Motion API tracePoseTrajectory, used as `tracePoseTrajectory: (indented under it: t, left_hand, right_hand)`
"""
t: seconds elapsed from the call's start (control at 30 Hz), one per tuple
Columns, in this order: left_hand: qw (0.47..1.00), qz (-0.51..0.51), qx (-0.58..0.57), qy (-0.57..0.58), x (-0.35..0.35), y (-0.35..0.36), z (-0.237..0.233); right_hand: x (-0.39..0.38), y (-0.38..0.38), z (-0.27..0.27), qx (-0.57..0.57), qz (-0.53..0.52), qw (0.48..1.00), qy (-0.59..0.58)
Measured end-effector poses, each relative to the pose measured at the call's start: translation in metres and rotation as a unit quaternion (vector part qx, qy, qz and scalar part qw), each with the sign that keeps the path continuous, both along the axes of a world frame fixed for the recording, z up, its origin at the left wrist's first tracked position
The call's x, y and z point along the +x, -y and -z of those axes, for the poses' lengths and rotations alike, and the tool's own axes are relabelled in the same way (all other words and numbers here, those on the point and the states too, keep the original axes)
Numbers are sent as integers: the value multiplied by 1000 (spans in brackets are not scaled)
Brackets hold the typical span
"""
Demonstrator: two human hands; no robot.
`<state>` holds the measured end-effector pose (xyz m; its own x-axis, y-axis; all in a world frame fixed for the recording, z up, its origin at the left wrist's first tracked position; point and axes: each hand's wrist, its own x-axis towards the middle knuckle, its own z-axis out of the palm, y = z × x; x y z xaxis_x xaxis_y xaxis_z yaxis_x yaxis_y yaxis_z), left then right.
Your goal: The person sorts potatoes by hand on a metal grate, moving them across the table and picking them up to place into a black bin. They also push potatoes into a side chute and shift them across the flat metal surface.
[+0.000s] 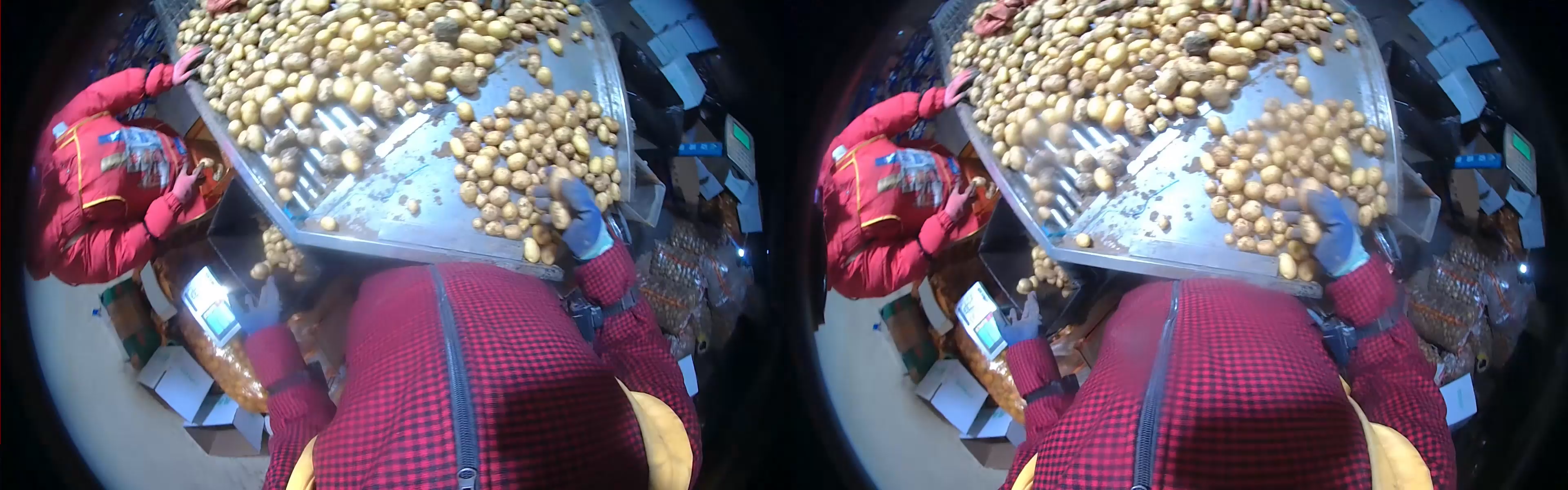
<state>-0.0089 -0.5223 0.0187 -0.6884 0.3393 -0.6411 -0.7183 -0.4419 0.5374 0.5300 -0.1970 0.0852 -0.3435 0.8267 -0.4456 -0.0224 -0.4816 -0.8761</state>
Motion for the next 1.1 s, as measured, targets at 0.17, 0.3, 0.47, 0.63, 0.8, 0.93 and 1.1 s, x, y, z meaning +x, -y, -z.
tracePoseTrajectory:
  t: [0.17, 0.3, 0.47, 0.63, 0.8, 0.93, 1.1]
  left_hand:
    - [951, 236, 133, 150, 115, -94, -62]
    - [854, 454, 192, 164, 189, -165, -90]
    - [946, 303, 118, 0, 151, -131, -34]
    - [964, 206, 166, 34, 50, -38, -25]
    - [931, 63, -355, -47, -25, 23, 11]
    - [830, 296, -453, -136, -113, 81, 82]
    - [760, 386, -368, -372, -7, -25, 3]
  right_hand:
    - [-83, -16, 6, -93, -181, 967, -151]
    - [-171, 18, 14, 183, -294, 937, -53]
    - [-169, 29, -23, 395, -362, 844, 19]
    - [-76, 12, 52, 567, -305, 706, 295]
    - [17, 10, 82, 551, -349, 616, 442]
    - [73, 15, 64, 533, -305, 593, 522]
    - [160, 29, 48, 451, -291, 723, 436]
